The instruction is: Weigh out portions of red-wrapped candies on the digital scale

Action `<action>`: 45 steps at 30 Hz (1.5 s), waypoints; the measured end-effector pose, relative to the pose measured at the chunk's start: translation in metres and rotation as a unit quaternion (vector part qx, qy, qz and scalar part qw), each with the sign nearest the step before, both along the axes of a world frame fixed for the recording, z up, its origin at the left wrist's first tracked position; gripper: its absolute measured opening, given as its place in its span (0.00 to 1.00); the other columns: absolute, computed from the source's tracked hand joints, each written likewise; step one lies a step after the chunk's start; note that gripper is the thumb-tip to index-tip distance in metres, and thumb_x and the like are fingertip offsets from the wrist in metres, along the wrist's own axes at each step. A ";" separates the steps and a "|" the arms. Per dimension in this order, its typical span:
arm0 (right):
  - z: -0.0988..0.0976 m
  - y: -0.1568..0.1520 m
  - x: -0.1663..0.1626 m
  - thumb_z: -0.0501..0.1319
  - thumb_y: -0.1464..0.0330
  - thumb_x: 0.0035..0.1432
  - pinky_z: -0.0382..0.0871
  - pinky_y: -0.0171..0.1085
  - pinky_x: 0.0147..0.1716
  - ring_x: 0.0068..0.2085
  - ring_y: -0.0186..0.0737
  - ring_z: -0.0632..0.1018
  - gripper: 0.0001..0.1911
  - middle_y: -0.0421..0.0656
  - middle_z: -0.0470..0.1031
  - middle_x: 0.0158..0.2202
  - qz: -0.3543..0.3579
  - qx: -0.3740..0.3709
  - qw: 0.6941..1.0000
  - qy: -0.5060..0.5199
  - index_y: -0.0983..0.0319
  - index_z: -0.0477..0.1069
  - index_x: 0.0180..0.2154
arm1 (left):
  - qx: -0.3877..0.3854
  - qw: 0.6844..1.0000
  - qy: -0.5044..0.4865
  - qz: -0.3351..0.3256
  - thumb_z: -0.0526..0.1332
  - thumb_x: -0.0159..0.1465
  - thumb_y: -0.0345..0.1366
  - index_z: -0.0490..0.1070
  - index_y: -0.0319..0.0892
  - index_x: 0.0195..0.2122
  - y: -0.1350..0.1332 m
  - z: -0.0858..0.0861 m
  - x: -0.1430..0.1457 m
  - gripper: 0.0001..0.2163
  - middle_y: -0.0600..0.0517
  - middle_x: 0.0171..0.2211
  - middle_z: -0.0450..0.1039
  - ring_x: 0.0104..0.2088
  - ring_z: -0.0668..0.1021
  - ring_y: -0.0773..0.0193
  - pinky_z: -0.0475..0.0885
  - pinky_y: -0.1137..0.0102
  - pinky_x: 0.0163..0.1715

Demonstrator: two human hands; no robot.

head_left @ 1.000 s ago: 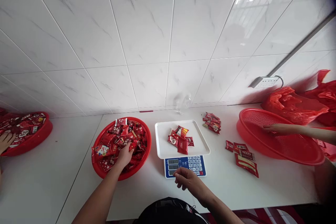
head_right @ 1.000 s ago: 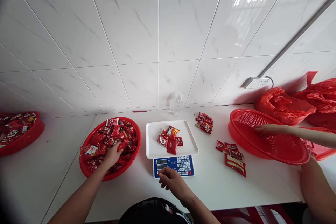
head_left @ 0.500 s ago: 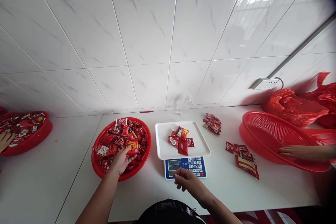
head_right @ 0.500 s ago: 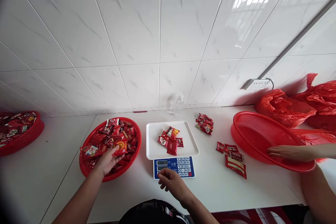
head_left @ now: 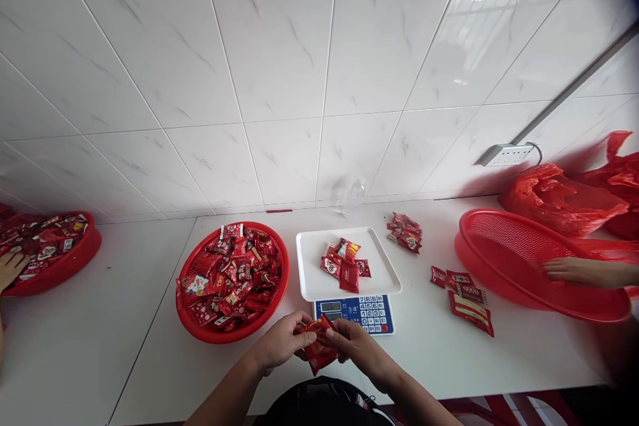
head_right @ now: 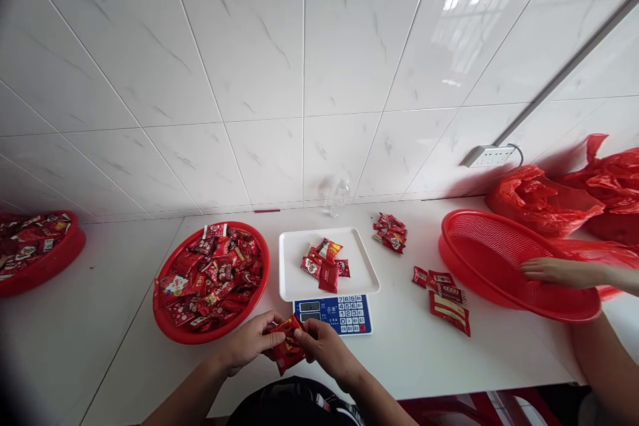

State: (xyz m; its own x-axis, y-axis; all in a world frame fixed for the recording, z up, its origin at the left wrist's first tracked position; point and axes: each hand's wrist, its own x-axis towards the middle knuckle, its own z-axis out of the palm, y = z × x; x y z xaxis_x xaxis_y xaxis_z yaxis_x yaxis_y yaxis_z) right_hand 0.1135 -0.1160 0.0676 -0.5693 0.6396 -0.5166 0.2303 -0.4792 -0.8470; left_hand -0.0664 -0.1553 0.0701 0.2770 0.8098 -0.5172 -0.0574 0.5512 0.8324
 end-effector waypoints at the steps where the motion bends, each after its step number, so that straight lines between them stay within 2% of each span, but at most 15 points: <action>1: 0.000 -0.001 0.000 0.60 0.47 0.45 0.57 0.32 0.25 0.25 0.31 0.66 0.24 0.37 0.66 0.23 0.002 -0.007 1.000 0.006 0.62 0.66 0.28 | -0.001 1.000 0.001 0.001 0.61 0.54 0.43 0.66 0.38 0.37 0.000 -0.001 -0.003 0.15 0.50 0.31 0.72 0.31 0.74 0.65 0.67 0.69 0.31; 6: 0.001 -0.005 -0.002 0.58 0.46 0.45 0.54 0.32 0.24 0.23 0.30 0.64 0.26 0.37 0.66 0.22 0.003 -0.036 0.998 0.044 0.63 0.68 0.28 | -0.011 1.000 -0.010 0.015 0.61 0.54 0.45 0.68 0.38 0.35 0.000 -0.004 -0.009 0.15 0.52 0.30 0.70 0.27 0.72 0.69 0.66 0.72 0.28; 12: -0.004 -0.001 0.001 0.55 0.43 0.45 0.55 0.32 0.25 0.22 0.29 0.65 0.28 0.38 0.67 0.20 -0.020 -0.042 0.998 0.034 0.64 0.66 0.23 | 0.000 0.997 -0.012 0.082 0.61 0.54 0.46 0.69 0.38 0.32 0.006 0.000 -0.017 0.15 0.54 0.27 0.70 0.26 0.72 0.70 0.66 0.73 0.27; 15: -0.007 0.000 0.005 0.58 0.44 0.43 0.56 0.32 0.25 0.25 0.31 0.69 0.28 0.41 0.72 0.24 -0.032 -0.062 0.997 0.018 0.64 0.68 0.26 | -0.002 0.987 -0.023 0.162 0.61 0.54 0.46 0.68 0.40 0.33 0.014 0.001 -0.030 0.14 0.54 0.27 0.71 0.24 0.72 0.70 0.68 0.72 0.27; 18: -0.010 -0.001 0.009 0.60 0.47 0.42 0.58 0.31 0.26 0.26 0.31 0.71 0.25 0.41 0.73 0.27 -0.039 -0.059 0.998 0.007 0.64 0.68 0.27 | -0.002 0.961 -0.015 0.276 0.64 0.52 0.43 0.67 0.41 0.32 0.020 -0.002 -0.052 0.12 0.55 0.26 0.72 0.23 0.73 0.69 0.69 0.71 0.27; 21: -0.013 -0.002 0.011 0.61 0.50 0.44 0.59 0.32 0.26 0.26 0.31 0.71 0.22 0.40 0.73 0.28 -0.046 -0.054 0.997 -0.002 0.63 0.69 0.29 | -0.003 0.931 0.032 0.364 0.65 0.51 0.40 0.68 0.43 0.37 0.023 -0.006 -0.076 0.14 0.52 0.32 0.74 0.29 0.76 0.67 0.71 0.71 0.30; 22: -0.014 -0.002 0.012 0.61 0.50 0.44 0.59 0.32 0.26 0.27 0.32 0.72 0.22 0.40 0.73 0.28 -0.047 -0.055 0.997 -0.005 0.63 0.69 0.30 | 0.002 0.932 0.043 0.360 0.65 0.51 0.39 0.68 0.44 0.40 0.023 -0.008 -0.084 0.16 0.51 0.35 0.75 0.32 0.77 0.65 0.72 0.70 0.32; 24: -0.017 -0.002 0.013 0.61 0.51 0.44 0.60 0.32 0.26 0.27 0.32 0.72 0.21 0.40 0.73 0.28 -0.047 -0.055 0.997 -0.012 0.62 0.69 0.31 | 0.030 0.950 0.066 0.303 0.63 0.52 0.36 0.66 0.46 0.47 0.025 -0.014 -0.098 0.20 0.47 0.43 0.74 0.42 0.76 0.60 0.71 0.67 0.41; 26: -0.020 -0.001 0.013 0.61 0.52 0.44 0.60 0.32 0.27 0.28 0.32 0.72 0.21 0.40 0.73 0.29 -0.045 -0.050 0.998 -0.016 0.62 0.69 0.32 | 0.087 0.955 0.161 0.234 0.62 0.52 0.33 0.66 0.46 0.50 0.029 -0.023 -0.109 0.22 0.45 0.51 0.68 0.53 0.68 0.56 0.64 0.62 0.51; 27: -0.021 -0.001 0.012 0.61 0.52 0.45 0.61 0.32 0.27 0.28 0.32 0.72 0.20 0.40 0.73 0.29 -0.043 -0.047 0.998 -0.018 0.62 0.69 0.32 | 0.119 0.941 0.243 0.204 0.61 0.52 0.31 0.66 0.46 0.50 0.032 -0.030 -0.114 0.23 0.45 0.55 0.64 0.58 0.62 0.54 0.58 0.60 0.55; 30: -0.021 0.000 0.011 0.61 0.53 0.46 0.61 0.33 0.27 0.28 0.33 0.72 0.19 0.40 0.73 0.30 -0.036 -0.041 0.998 -0.021 0.62 0.69 0.33 | 0.156 0.853 0.485 0.115 0.61 0.51 0.32 0.64 0.46 0.53 0.043 -0.051 -0.125 0.26 0.46 0.63 0.49 0.63 0.47 0.49 0.44 0.53 0.59; 33: -0.018 0.001 0.010 0.61 0.55 0.46 0.61 0.33 0.28 0.29 0.33 0.72 0.18 0.40 0.73 0.30 -0.028 -0.039 0.999 -0.018 0.62 0.69 0.33 | 0.124 0.803 0.581 0.046 0.62 0.51 0.35 0.60 0.45 0.56 0.051 -0.069 -0.128 0.29 0.42 0.63 0.45 0.63 0.45 0.42 0.43 0.46 0.56; 36: -0.016 0.001 0.011 0.61 0.56 0.46 0.60 0.32 0.27 0.28 0.32 0.72 0.17 0.40 0.73 0.29 -0.032 -0.038 0.999 -0.021 0.62 0.69 0.33 | 0.119 0.799 0.586 0.066 0.58 0.53 0.31 0.64 0.47 0.52 0.055 -0.075 -0.127 0.23 0.42 0.60 0.54 0.60 0.53 0.43 0.47 0.46 0.54; 40: -0.023 0.000 0.016 0.60 0.57 0.46 0.60 0.32 0.27 0.28 0.32 0.72 0.16 0.40 0.73 0.29 -0.039 -0.043 0.998 -0.027 0.63 0.69 0.33 | 0.120 0.814 0.558 0.109 0.55 0.53 0.26 0.69 0.48 0.45 0.055 -0.072 -0.127 0.19 0.43 0.50 0.67 0.53 0.64 0.49 0.56 0.55 0.51; 45: -0.033 0.004 0.027 0.60 0.58 0.46 0.59 0.31 0.26 0.27 0.30 0.71 0.15 0.39 0.72 0.28 -0.061 -0.041 0.996 -0.042 0.63 0.68 0.32 | 0.127 0.827 0.527 0.147 0.54 0.51 0.24 0.71 0.47 0.40 0.048 -0.062 -0.130 0.17 0.46 0.41 0.72 0.45 0.71 0.53 0.63 0.64 0.43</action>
State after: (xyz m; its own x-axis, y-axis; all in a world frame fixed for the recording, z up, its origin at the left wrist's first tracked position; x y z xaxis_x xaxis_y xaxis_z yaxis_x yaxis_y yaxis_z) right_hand 0.1404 -0.1123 0.0351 -0.4427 0.6549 -0.6125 0.2340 -0.5750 -0.7840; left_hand -0.1961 -0.1075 0.0079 -0.4472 0.8820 -0.1486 0.6745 0.4417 0.5915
